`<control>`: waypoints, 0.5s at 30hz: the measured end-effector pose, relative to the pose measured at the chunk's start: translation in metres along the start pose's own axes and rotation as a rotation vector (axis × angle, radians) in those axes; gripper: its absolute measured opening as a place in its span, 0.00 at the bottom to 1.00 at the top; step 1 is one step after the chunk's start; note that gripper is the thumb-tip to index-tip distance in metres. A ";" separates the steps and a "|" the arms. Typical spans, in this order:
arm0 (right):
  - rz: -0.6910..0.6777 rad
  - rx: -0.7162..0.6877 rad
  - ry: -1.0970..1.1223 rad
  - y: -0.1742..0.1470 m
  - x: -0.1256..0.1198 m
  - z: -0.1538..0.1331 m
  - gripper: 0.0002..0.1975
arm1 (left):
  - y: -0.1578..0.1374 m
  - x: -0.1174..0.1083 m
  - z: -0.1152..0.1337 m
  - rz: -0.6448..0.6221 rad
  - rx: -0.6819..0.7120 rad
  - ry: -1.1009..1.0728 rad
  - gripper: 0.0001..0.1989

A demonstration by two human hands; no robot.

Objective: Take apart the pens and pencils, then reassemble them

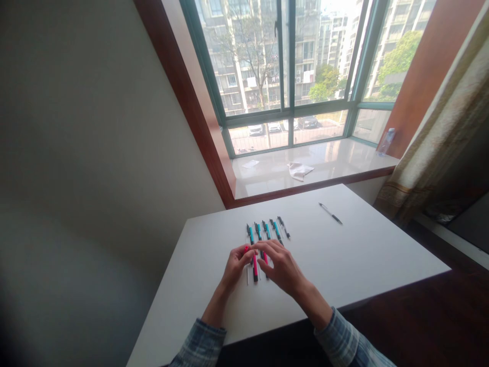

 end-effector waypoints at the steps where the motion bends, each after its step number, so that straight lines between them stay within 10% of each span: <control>1: -0.003 -0.005 0.001 0.002 0.001 -0.001 0.18 | 0.000 0.001 0.000 -0.009 -0.001 0.002 0.15; 15: -0.035 0.046 0.027 0.005 0.004 0.001 0.13 | -0.001 0.007 0.002 -0.084 0.008 0.024 0.21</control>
Point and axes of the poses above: each hand's wrist, its own y-axis towards the middle knuckle, its own x-axis out of the palm, z = x × y, the point moved 4 cm from there along y, towards the middle knuckle, and after that the axes turned 4 degrees about x, right-handed, at the moved point
